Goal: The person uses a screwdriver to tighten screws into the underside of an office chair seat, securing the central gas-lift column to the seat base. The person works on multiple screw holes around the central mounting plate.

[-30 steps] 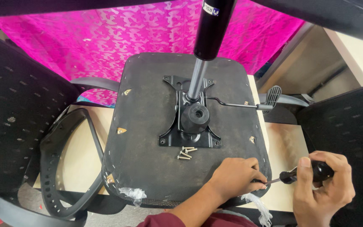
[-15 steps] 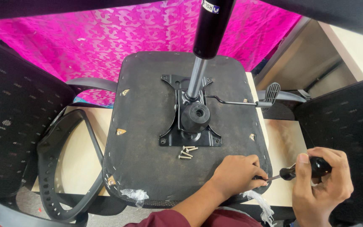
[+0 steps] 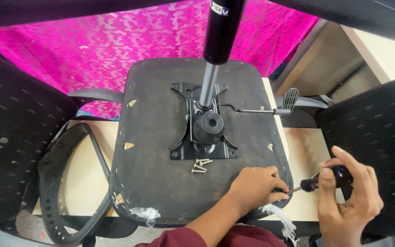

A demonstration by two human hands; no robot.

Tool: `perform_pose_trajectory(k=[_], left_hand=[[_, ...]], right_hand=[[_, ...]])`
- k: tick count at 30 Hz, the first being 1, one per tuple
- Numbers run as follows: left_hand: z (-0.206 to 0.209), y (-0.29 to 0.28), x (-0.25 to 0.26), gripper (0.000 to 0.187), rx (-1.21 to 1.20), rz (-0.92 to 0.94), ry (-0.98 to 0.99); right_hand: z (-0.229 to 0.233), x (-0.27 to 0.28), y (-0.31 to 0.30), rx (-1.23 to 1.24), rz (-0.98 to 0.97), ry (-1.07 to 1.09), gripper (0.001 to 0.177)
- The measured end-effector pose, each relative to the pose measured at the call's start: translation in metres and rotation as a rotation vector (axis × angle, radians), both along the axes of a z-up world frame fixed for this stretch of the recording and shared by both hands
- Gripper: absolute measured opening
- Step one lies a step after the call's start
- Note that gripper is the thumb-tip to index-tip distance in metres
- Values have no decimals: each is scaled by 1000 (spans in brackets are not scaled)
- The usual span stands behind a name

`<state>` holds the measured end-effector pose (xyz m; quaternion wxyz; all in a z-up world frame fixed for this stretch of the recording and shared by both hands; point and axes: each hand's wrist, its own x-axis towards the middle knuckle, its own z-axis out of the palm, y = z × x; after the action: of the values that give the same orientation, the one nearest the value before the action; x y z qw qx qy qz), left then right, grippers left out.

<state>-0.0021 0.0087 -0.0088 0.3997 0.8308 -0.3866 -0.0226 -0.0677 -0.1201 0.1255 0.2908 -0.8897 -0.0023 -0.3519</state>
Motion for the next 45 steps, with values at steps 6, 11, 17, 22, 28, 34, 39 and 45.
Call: perform_pose_trajectory(k=[6, 11, 17, 22, 28, 34, 39, 45], left_hand=[[2, 2, -3, 20, -45, 12, -25], [4, 2, -3, 19, -42, 20, -31], [5, -1, -3, 20, -31, 27, -8], [6, 0, -2, 18, -24, 13, 15], [6, 0, -1, 21, -40, 11, 23], [11, 0, 10, 24, 14, -39, 59], [16, 5, 15, 22, -77, -30, 116], [17, 4, 19, 16, -294, 92, 247]], right_hand=[[-1, 0, 0, 299, 183, -4, 33], [-4, -6, -9, 173, 141, -21, 23], [-4, -6, -13, -5, -58, -11, 36], [-5, -3, -16, 169, 93, -48, 33], [-1, 5, -15, 122, 108, -25, 21], [7, 13, -9, 0, -10, -20, 28], [3, 19, -16, 238, 131, -35, 31], [3, 23, -23, 35, 23, 0, 22]])
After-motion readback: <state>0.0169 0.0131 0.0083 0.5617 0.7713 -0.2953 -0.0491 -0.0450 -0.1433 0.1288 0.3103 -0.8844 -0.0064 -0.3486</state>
